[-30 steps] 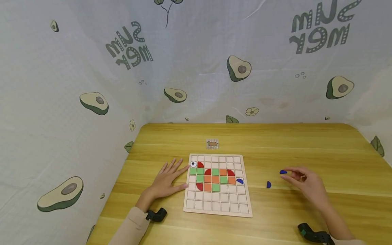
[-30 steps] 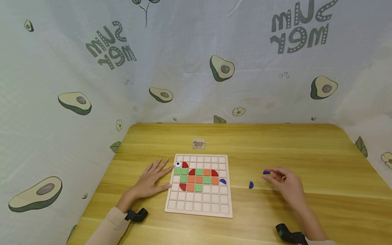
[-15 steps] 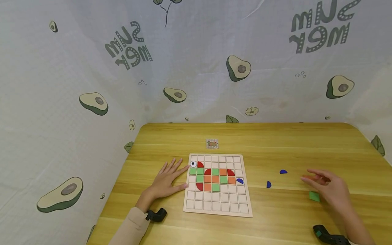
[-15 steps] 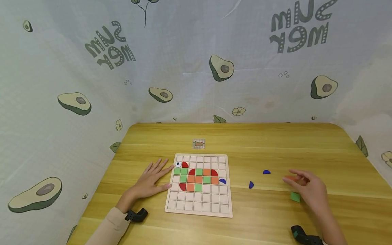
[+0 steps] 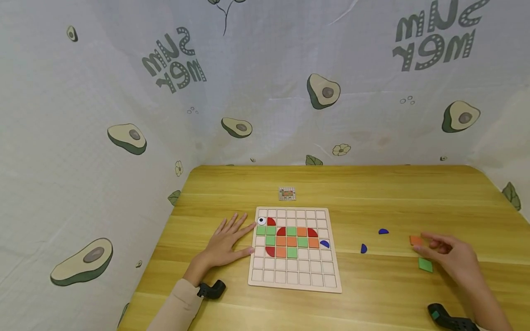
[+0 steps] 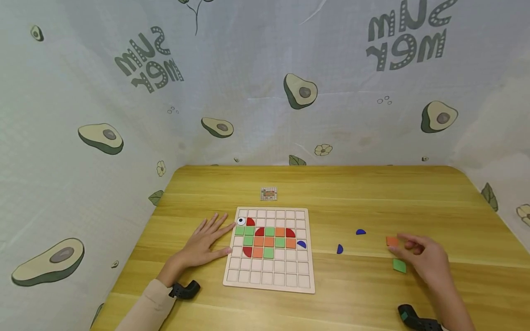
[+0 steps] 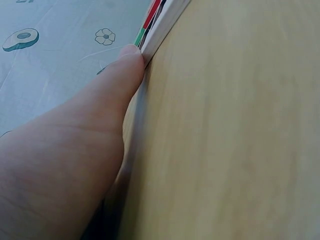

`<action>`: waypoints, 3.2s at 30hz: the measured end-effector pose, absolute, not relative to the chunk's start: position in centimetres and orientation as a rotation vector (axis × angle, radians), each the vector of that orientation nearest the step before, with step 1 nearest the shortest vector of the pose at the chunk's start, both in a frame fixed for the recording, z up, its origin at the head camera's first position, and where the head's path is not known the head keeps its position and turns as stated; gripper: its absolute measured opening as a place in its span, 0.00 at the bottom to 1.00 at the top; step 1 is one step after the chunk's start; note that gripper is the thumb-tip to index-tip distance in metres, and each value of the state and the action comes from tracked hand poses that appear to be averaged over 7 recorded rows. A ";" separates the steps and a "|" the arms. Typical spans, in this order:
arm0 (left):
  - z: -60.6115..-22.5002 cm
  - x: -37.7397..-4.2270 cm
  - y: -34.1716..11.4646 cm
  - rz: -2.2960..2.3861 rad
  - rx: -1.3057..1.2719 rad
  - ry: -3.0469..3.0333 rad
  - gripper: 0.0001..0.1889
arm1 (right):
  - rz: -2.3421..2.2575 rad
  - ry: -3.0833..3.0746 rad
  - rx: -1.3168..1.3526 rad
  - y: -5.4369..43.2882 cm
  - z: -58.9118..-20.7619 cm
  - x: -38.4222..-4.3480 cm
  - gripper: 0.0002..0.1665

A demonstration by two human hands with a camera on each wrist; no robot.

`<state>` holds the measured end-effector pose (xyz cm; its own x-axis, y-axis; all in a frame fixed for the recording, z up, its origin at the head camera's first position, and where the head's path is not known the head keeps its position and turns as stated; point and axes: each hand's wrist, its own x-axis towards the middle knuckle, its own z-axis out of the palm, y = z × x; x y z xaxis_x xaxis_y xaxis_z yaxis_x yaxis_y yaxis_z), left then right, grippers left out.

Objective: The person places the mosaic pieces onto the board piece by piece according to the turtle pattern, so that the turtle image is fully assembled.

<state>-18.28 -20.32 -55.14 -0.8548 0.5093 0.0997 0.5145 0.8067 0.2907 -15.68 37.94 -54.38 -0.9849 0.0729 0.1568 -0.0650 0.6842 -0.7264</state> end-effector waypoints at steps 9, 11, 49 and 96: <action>-55.0 -18.3 -20.1 -0.487 -0.858 -2.971 0.39 | 1.111 -2.771 0.045 38.2 -54.7 -15.9 0.32; -55.0 -18.3 -20.1 -0.483 -0.859 -2.971 0.39 | 1.104 -2.775 0.053 38.1 -54.7 -15.9 0.31; -54.8 -18.1 -20.3 -0.507 -0.851 -2.949 0.39 | 0.954 -2.608 0.317 30.4 -51.1 -15.7 0.16; -55.0 -18.3 -20.4 -0.502 -0.841 -2.963 0.39 | 1.243 -2.774 0.672 13.1 -52.2 -15.1 0.09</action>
